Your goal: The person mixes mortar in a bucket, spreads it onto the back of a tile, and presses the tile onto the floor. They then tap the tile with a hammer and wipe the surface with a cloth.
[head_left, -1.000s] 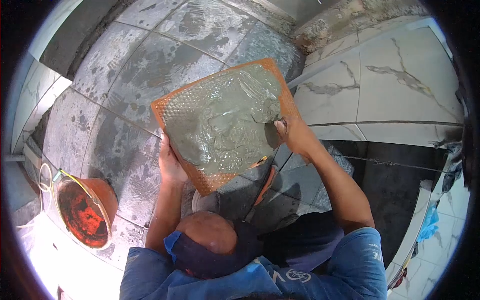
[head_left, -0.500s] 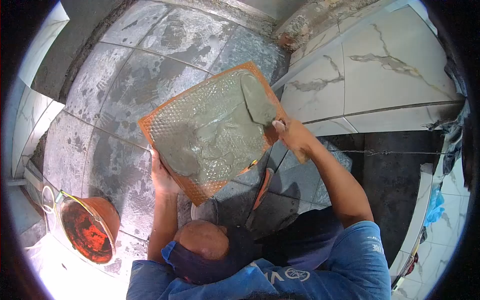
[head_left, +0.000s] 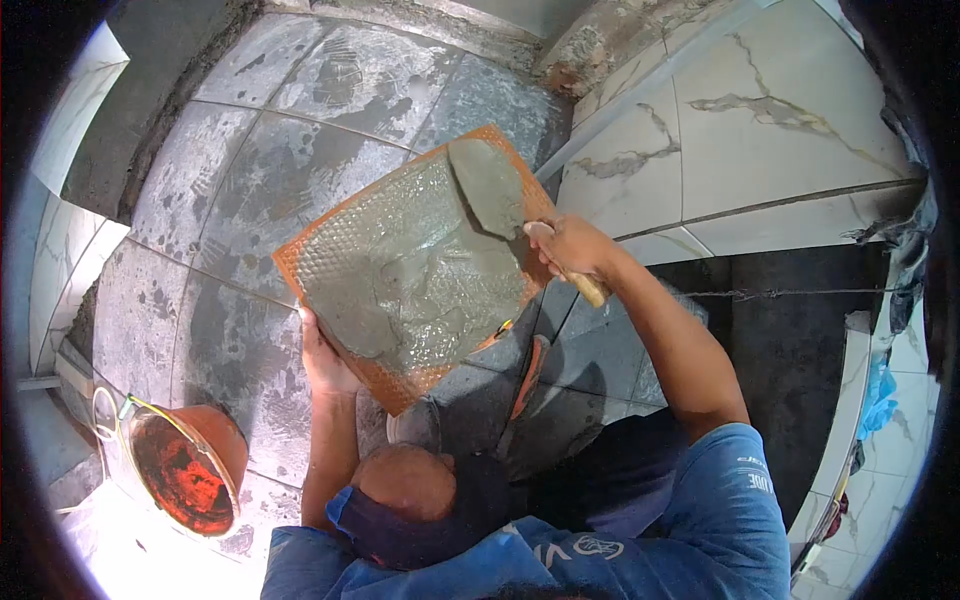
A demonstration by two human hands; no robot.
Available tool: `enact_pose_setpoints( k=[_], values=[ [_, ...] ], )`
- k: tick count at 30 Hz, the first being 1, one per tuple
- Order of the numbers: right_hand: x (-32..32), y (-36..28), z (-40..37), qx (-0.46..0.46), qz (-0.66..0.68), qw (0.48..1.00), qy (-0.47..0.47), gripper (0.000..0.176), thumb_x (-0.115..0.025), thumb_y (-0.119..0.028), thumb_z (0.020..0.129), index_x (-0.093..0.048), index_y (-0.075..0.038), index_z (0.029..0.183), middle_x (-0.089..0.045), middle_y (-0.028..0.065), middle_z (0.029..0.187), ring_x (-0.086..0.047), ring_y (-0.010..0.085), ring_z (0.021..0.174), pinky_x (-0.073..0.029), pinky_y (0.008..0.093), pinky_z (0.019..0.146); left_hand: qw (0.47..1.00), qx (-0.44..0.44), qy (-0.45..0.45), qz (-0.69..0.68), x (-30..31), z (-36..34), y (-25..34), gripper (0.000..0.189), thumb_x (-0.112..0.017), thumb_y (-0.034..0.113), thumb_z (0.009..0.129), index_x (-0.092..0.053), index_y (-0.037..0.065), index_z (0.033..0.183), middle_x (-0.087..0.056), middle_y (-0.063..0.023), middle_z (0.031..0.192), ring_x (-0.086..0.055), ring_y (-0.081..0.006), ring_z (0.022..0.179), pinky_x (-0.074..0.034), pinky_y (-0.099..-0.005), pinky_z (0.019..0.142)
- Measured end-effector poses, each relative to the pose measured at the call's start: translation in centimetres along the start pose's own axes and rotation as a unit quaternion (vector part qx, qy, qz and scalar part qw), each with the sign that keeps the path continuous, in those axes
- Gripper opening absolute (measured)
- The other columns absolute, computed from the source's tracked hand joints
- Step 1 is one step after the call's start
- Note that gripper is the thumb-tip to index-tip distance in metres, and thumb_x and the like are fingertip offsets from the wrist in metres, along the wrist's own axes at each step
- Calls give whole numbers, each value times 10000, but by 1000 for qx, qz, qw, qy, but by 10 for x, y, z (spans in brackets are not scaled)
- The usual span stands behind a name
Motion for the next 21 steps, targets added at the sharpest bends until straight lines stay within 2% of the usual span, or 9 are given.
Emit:
enact_pose_setpoints(
  k=[2, 4, 5, 8, 9, 12, 16, 18, 21],
  values=[
    [-12, -1, -7, 14, -22, 999, -18, 362, -475, -333, 961, -539, 0, 835, -519, 34, 622, -486, 118, 464, -405, 295, 420, 1000, 1, 8, 5, 5, 1, -1, 486, -377, 428, 997, -454, 64, 1310, -553, -102, 1237, -571, -264, 1073, -478, -407, 908],
    [-24, 2, -15, 18, -116, 991, -62, 437, -481, -382, 951, -568, 43, 897, -592, 150, 718, -566, 200, 506, -458, 366, 486, 1000, 2, 17, 8, 3, 1, -1, 489, -378, 432, 995, -455, 65, 1309, -555, -104, 1234, -574, -263, 1068, -482, -408, 900],
    [-31, 3, -21, 17, -116, 991, -63, 437, -481, -382, 951, -568, 43, 897, -592, 150, 718, -566, 200, 506, -458, 366, 486, 1000, 1, 23, 10, 2, 1, -1, 492, -380, 436, 994, -455, 65, 1308, -558, -105, 1230, -577, -263, 1063, -486, -409, 891],
    [-54, 3, -47, 157, -249, 955, -33, 398, -461, -347, 954, -587, 30, 952, -639, 245, 861, -639, 385, 784, -489, 457, 697, 1000, 1, 24, 17, 5, 1, -1, 510, -388, 451, 987, -454, 63, 1312, -561, -113, 1224, -579, -272, 1057, -490, -416, 881],
    [-57, -3, -56, 118, -274, 954, -22, 377, -456, -322, 953, -588, 30, 962, -625, 280, 902, -595, 442, 906, -464, 497, 782, 1000, 3, 24, 17, 7, 2, -2, 510, -388, 451, 987, -454, 63, 1312, -561, -113, 1224, -579, -272, 1057, -490, -416, 881],
    [-46, 12, -56, 117, -294, 946, 69, 365, -485, -315, 944, -586, 33, 985, -627, 263, 835, -602, 461, 822, -475, 487, 722, 1000, 11, 18, 5, 11, 3, -3, 532, -394, 466, 982, -448, 58, 1319, -561, -120, 1224, -578, -283, 1058, -484, -424, 891],
    [-12, 51, -30, 129, -268, 949, 107, 370, -485, -313, 946, -585, 37, 1016, -624, 283, 857, -599, 466, 860, -473, 488, 732, 1000, 8, 8, 8, 12, 3, -3, 552, -402, 478, 976, -442, 53, 1325, -555, -126, 1237, -572, -292, 1069, -473, -433, 910],
    [-4, 54, -29, 118, -255, 947, 155, 364, -471, -314, 960, -579, 32, 995, -635, 230, 777, -644, 387, 748, -492, 449, 671, 1000, 8, -1, 8, 10, 3, -3, 551, -405, 477, 976, -443, 52, 1325, -551, -127, 1246, -569, -292, 1079, -469, -434, 918],
    [-11, 41, -48, 26, -138, 987, 81, 350, -486, -283, 945, -564, 50, 1021, -631, 236, 816, -633, 390, 764, -492, 457, 716, 1000, 2, 26, 11, 10, 2, -3, 545, -407, 471, 978, -445, 52, 1325, -544, -127, 1262, -558, -290, 1106, -463, -430, 936]
  ],
)
Point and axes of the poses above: each hand's wrist, its own z-axis towards the middle knuckle, its own x-axis out of the back of the hand, y = z × x, the point moved 2 cm from there along z, towards the middle knuckle
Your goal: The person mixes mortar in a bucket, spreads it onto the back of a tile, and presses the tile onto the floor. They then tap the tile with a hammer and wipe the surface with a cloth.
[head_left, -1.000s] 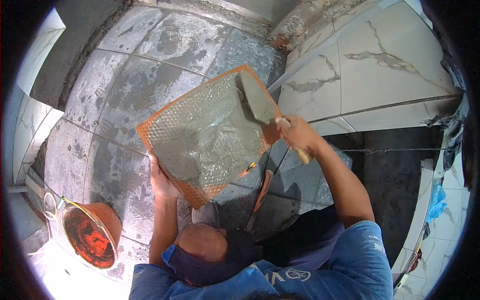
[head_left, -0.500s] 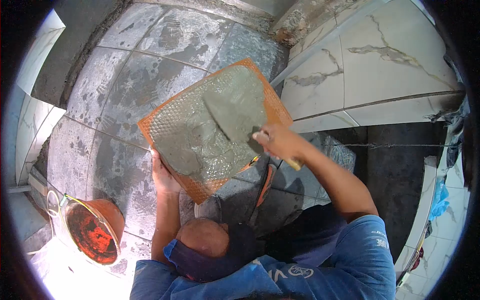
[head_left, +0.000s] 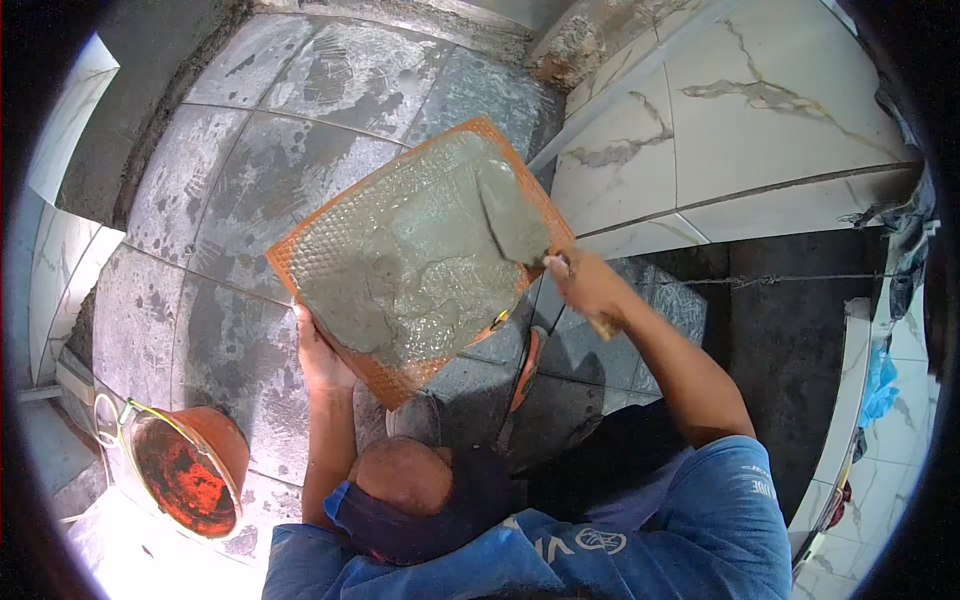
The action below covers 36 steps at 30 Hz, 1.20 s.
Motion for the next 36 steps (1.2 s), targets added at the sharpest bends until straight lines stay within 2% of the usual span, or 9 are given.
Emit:
enact_pose_setpoints(
  k=[1, 4, 7, 13, 19, 24, 32, 34, 36],
  values=[
    [-1, -7, -7, -2, 1, 1000, 1, 350, -486, -283, 946, -564, 50, 1021, -631, 236, 816, -633, 390, 764, -492, 457, 716, 1000, -1, -3, 3, 2, 0, 0, 547, -405, 471, 979, -442, 53, 1328, -539, -124, 1272, -553, -288, 1115, -460, -428, 942],
    [-9, -17, -26, -66, 130, 981, -132, 359, -474, -319, 957, -581, 23, 947, -543, 78, 630, -552, 174, 529, -472, 354, 525, 1000, -1, -2, 11, 4, 1, 0, 552, -401, 475, 979, -434, 55, 1336, -530, -120, 1285, -547, -284, 1126, -457, -423, 948],
    [-2, 4, -4, -4, 65, 997, -38, 339, -463, -308, 963, -575, 11, 934, -540, 61, 615, -537, 152, 498, -438, 327, 453, 1000, -1, 0, 20, 0, -1, 1, 558, -396, 481, 979, -429, 58, 1341, -525, -115, 1290, -546, -281, 1126, -457, -421, 946],
    [15, 3, 61, -44, 166, 985, -4, 362, -470, -330, 958, -582, 1, 861, -534, 57, 597, -526, 169, 472, -433, 338, 460, 1000, 10, -14, 19, -4, -1, 1, 567, -395, 493, 976, -428, 62, 1343, -530, -111, 1279, -549, -280, 1117, -458, -423, 942],
    [9, -13, 65, -12, 86, 995, -57, 344, -469, -306, 959, -555, 15, 870, -523, 65, 597, -516, 172, 461, -441, 328, 437, 1000, 5, -9, 23, 0, 0, 1, 571, -405, 496, 972, -428, 61, 1341, -534, -110, 1277, -552, -280, 1115, -462, -422, 939],
    [14, -15, 73, -40, 128, 991, -12, 380, -472, -332, 955, -575, 25, 871, -573, 96, 627, -553, 205, 486, -464, 353, 478, 999, 3, -22, 29, -3, -1, 1, 574, -409, 498, 970, -426, 61, 1342, -534, -110, 1277, -553, -279, 1114, -466, -419, 936],
    [-16, -23, 6, 36, 5, 995, -95, 375, -475, -331, 947, -579, 29, 929, -636, 182, 735, -629, 289, 622, -500, 427, 639, 1000, 6, -18, 5, 1, 1, 0, 539, -379, 468, 989, -426, 62, 1340, -525, -111, 1286, -539, -281, 1134, -453, -427, 954],
    [-21, 2, 2, 165, -145, 975, 32, 378, -494, -332, 954, -579, 37, 960, -611, 199, 708, -620, 280, 576, -486, 395, 545, 1000, 6, -26, 15, 6, 2, 0, 554, -423, 480, 970, -427, 72, 1345, -518, -100, 1302, -526, -271, 1153, -441, -418, 970],
    [-10, 21, 3, 114, -120, 985, 50, 370, -487, -321, 946, -587, 35, 943, -623, 236, 778, -615, 367, 712, -480, 446, 641, 999, 4, -35, 27, 6, 2, 0, 573, -468, 491, 950, -427, 82, 1349, -512, -88, 1318, -513, -261, 1173, -428, -409, 987]
  ],
)
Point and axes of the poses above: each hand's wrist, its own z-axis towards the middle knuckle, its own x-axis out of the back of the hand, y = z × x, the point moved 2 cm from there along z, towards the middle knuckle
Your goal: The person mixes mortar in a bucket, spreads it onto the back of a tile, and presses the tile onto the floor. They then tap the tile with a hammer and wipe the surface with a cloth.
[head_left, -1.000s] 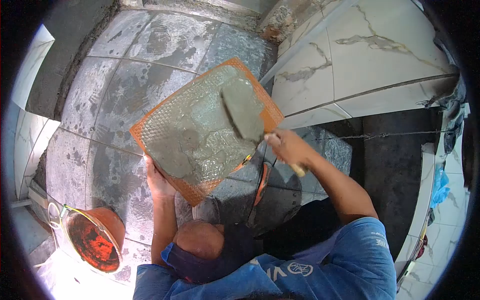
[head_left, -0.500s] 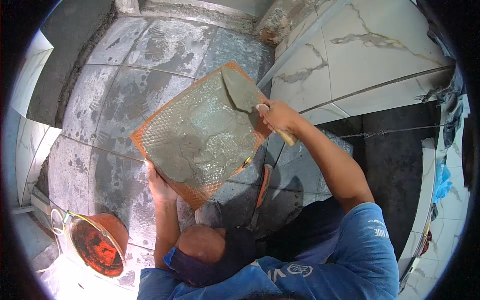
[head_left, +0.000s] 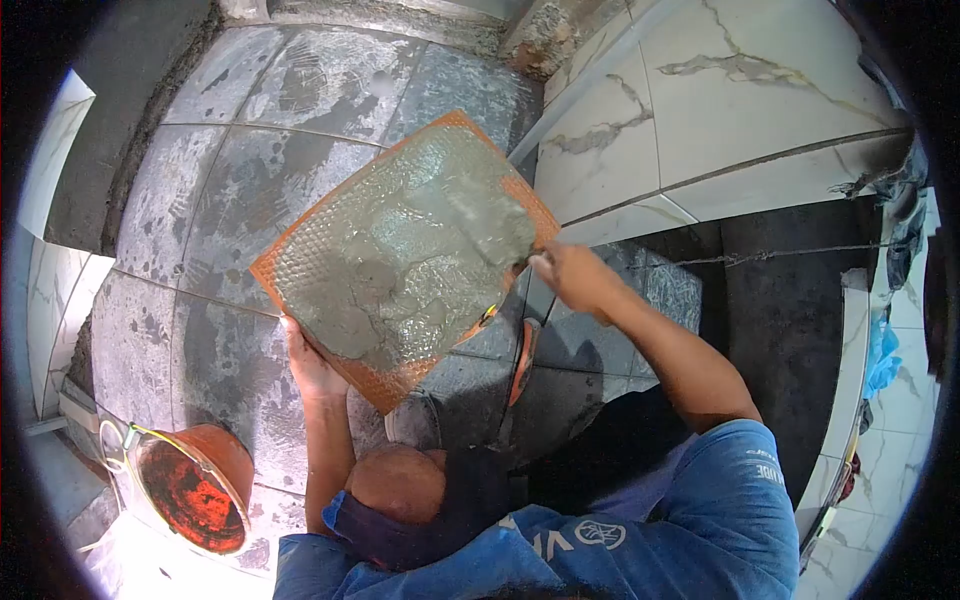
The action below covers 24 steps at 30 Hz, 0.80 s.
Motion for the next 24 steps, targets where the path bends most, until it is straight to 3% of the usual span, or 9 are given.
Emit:
enact_pose_setpoints(
  k=[1, 5, 7, 8, 12, 14, 17, 23, 24],
  values=[
    [5, 9, -2, -51, 19, 998, 15, 363, -480, -311, 938, -595, 33, 927, -634, 273, 848, -609, 453, 848, -475, 498, 737, 1000, 5, 1, -7, -2, 0, 0, 566, -464, 488, 953, -431, 83, 1347, -514, -89, 1315, -513, -260, 1173, -430, -409, 986],
    [8, 20, -18, -123, 56, 991, -13, 368, -482, -309, 936, -599, 40, 918, -635, 278, 852, -611, 455, 848, -474, 498, 738, 1000, 12, -3, -16, -5, -2, 1, 553, -450, 481, 961, -433, 85, 1346, -514, -90, 1315, -512, -261, 1175, -434, -411, 983],
    [-1, 5, -33, -148, 99, 981, -74, 383, -485, -320, 938, -599, 42, 890, -640, 258, 827, -626, 423, 815, -475, 481, 726, 1000, 11, -1, -9, -3, -1, 1, 557, -449, 483, 961, -428, 84, 1349, -512, -91, 1317, -512, -264, 1174, -435, -413, 981],
    [1, -6, -42, -170, 155, 967, -112, 398, -487, -330, 940, -590, 47, 872, -634, 244, 782, -630, 387, 696, -480, 460, 682, 1000, 7, 0, -2, -2, -1, 1, 560, -447, 484, 961, -424, 84, 1352, -510, -92, 1319, -513, -267, 1173, -437, -415, 980],
    [2, -1, -51, -140, 195, 968, -70, 390, -482, -326, 949, -580, 36, 846, -614, 176, 692, -603, 289, 553, -485, 413, 576, 1000, 7, 11, 5, -4, -2, 2, 560, -445, 483, 962, -421, 83, 1354, -511, -92, 1317, -517, -271, 1168, -437, -419, 980],
    [9, 18, -45, -220, 253, 942, -30, 382, -473, -326, 958, -565, 22, 832, -577, 107, 633, -561, 206, 483, -464, 352, 484, 1000, 4, 29, 3, -9, -3, 2, 560, -409, 493, 973, -432, 67, 1337, -529, -101, 1279, -535, -272, 1130, -453, -424, 947],
    [2, 40, -43, -242, 255, 934, -56, 380, -473, -334, 962, -556, 12, 829, -542, 59, 606, -552, 152, 493, -445, 312, 452, 999, 6, 37, -4, -8, -2, 2, 565, -421, 494, 968, -433, 67, 1338, -526, -99, 1284, -535, -272, 1135, -451, -425, 951],
    [-13, -20, -70, -203, 232, 945, -108, 390, -471, -337, 963, -559, 13, 817, -566, 83, 622, -555, 164, 490, -461, 342, 490, 1000, 9, -14, -3, -3, -2, 2, 558, -438, 478, 964, -426, 77, 1352, -513, -99, 1321, -520, -275, 1174, -432, -426, 985],
    [-14, -33, -72, -219, 235, 937, -134, 388, -479, -330, 960, -560, 25, 826, -587, 141, 634, -601, 260, 553, -482, 391, 567, 1000, 0, 21, 13, -5, -2, 2, 551, -421, 472, 971, -427, 72, 1350, -518, -103, 1316, -528, -275, 1162, -436, -424, 979]
  ],
)
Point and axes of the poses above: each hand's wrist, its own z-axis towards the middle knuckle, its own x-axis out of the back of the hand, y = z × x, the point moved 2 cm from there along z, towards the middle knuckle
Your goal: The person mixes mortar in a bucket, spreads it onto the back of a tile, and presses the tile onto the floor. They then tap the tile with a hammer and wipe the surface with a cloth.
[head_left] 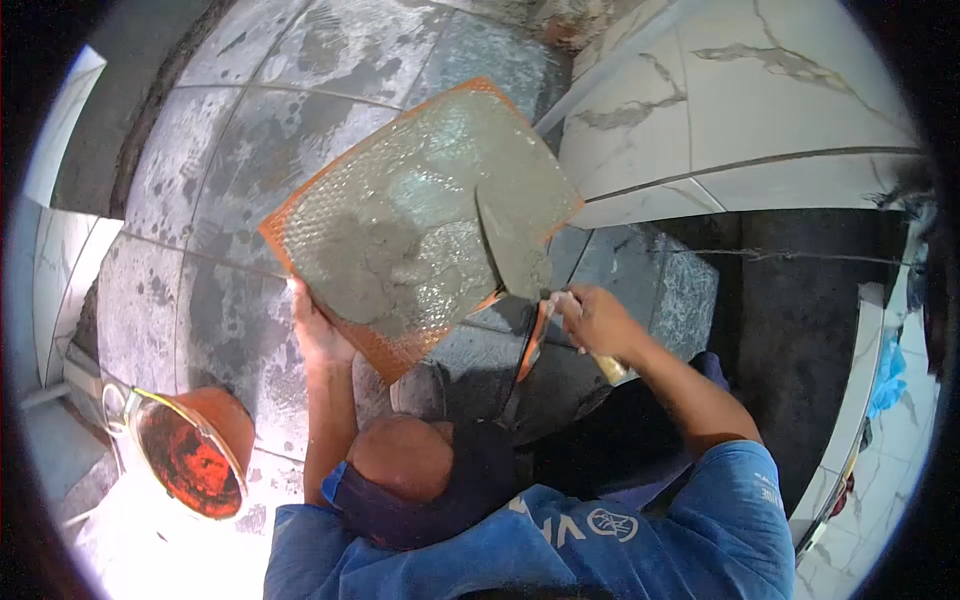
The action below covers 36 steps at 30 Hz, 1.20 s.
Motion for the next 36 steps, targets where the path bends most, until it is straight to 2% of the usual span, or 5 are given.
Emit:
enact_pose_setpoints(
  k=[5, 8, 14, 18, 36],
  values=[
    [-48, -15, -12, 109, -58, 991, -42, 348, -484, -300, 974, -549, 36, 911, -569, 93, 654, -578, 168, 537, -449, 336, 517, 1000, -9, 11, -22, 3, 2, -1, 529, -371, 451, 993, -433, 51, 1333, -527, -121, 1289, -539, -287, 1142, -448, -419, 959],
    [-66, -30, -21, 149, -89, 983, -65, 331, -501, -294, 963, -545, 33, 939, -591, 202, 689, -614, 336, 639, -464, 421, 620, 1000, 1, 0, -29, 1, 2, -2, 525, -362, 442, 998, -425, 49, 1341, -517, -123, 1306, -530, -290, 1155, -441, -422, 967],
    [-68, -38, -28, 176, -248, 952, -26, 316, -524, -306, 941, -541, 9, 954, -623, 254, 785, -606, 452, 773, -470, 501, 668, 999, -5, 24, -45, -11, -3, 2, 514, -331, 416, 1011, -407, 44, 1357, -499, -129, 1329, -511, -291, 1182, -430, -425, 983],
    [-48, -40, -12, 165, -338, 923, 86, 303, -521, -328, 928, -539, -27, 951, -630, 223, 775, -638, 418, 733, -510, 516, 640, 999, 1, 18, -40, -7, -1, 0, 546, -388, 462, 985, -407, 64, 1357, -503, -122, 1326, -506, -289, 1193, -425, -435, 1001],
    [-34, -71, 1, 342, -495, 798, 34, 270, -570, -354, 894, -549, -84, 890, -643, 162, 778, -642, 365, 650, -515, 457, 576, 990, 40, 16, -131, 1, -2, -1, 641, -310, 557, 966, -486, 32, 1290, -553, -144, 1263, -526, -298, 1163, -406, -458, 1014]
  ],
)
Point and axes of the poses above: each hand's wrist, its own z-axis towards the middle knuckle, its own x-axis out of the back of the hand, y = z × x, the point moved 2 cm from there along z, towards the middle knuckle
